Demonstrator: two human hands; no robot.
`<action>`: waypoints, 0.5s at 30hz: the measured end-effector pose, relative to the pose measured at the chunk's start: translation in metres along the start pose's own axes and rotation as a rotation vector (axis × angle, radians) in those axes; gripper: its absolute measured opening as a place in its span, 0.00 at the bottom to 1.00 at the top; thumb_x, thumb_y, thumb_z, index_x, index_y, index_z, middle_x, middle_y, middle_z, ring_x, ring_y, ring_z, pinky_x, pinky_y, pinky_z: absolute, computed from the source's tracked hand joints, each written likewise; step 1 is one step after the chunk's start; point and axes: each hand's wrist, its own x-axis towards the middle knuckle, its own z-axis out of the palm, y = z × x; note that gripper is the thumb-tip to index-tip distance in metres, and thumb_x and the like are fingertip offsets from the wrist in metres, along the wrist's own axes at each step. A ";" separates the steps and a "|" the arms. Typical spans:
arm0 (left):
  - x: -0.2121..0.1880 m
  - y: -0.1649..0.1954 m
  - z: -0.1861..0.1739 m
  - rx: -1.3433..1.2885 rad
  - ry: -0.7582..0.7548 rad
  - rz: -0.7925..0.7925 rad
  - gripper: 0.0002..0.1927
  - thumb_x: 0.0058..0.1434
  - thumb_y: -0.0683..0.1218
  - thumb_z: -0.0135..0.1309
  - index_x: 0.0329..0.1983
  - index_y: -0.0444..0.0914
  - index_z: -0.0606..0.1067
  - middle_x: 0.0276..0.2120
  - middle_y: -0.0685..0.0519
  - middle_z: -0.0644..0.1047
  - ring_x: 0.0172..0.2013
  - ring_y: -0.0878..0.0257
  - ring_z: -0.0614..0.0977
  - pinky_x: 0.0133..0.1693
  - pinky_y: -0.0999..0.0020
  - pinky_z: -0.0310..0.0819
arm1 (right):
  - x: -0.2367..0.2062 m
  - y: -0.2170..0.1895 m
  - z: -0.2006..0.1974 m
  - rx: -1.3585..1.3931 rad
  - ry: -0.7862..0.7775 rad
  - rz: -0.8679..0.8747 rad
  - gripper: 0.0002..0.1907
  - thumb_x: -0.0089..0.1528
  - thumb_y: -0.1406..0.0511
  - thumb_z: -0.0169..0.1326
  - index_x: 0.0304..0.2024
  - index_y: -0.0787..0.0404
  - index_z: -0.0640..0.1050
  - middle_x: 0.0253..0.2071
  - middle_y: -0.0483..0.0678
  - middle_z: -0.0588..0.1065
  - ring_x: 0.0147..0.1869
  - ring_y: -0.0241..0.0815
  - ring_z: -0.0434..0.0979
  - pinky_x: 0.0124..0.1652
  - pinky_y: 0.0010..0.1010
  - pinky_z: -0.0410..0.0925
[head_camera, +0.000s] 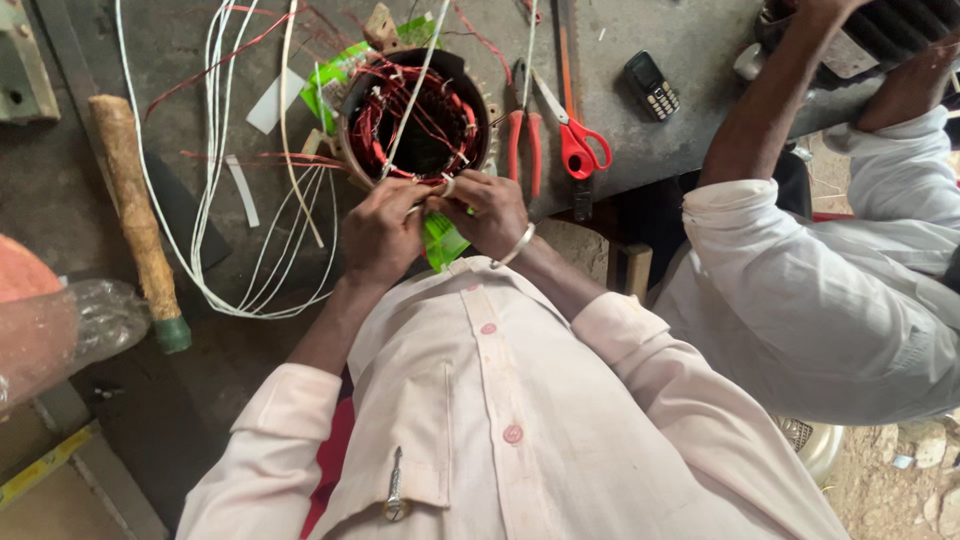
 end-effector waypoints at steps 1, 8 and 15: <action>-0.001 0.004 -0.012 -0.026 0.013 0.023 0.12 0.59 0.37 0.61 0.47 0.39 0.81 0.42 0.48 0.82 0.43 0.51 0.85 0.44 0.60 0.79 | 0.001 -0.004 -0.006 0.038 -0.016 0.002 0.08 0.60 0.65 0.68 0.40 0.58 0.82 0.32 0.49 0.77 0.32 0.47 0.80 0.32 0.37 0.71; 0.023 0.021 -0.052 -0.214 -0.036 0.155 0.12 0.65 0.42 0.63 0.50 0.35 0.79 0.40 0.48 0.81 0.42 0.52 0.84 0.43 0.60 0.78 | 0.012 -0.013 -0.016 0.072 -0.003 -0.109 0.11 0.59 0.70 0.63 0.45 0.59 0.81 0.38 0.49 0.78 0.39 0.50 0.81 0.37 0.37 0.73; 0.075 0.015 -0.043 -0.046 -0.142 0.313 0.10 0.62 0.48 0.67 0.42 0.40 0.83 0.35 0.51 0.82 0.35 0.55 0.84 0.38 0.62 0.77 | 0.025 -0.002 -0.007 -0.012 -0.013 -0.159 0.09 0.58 0.67 0.66 0.40 0.56 0.80 0.37 0.48 0.79 0.35 0.51 0.81 0.33 0.38 0.74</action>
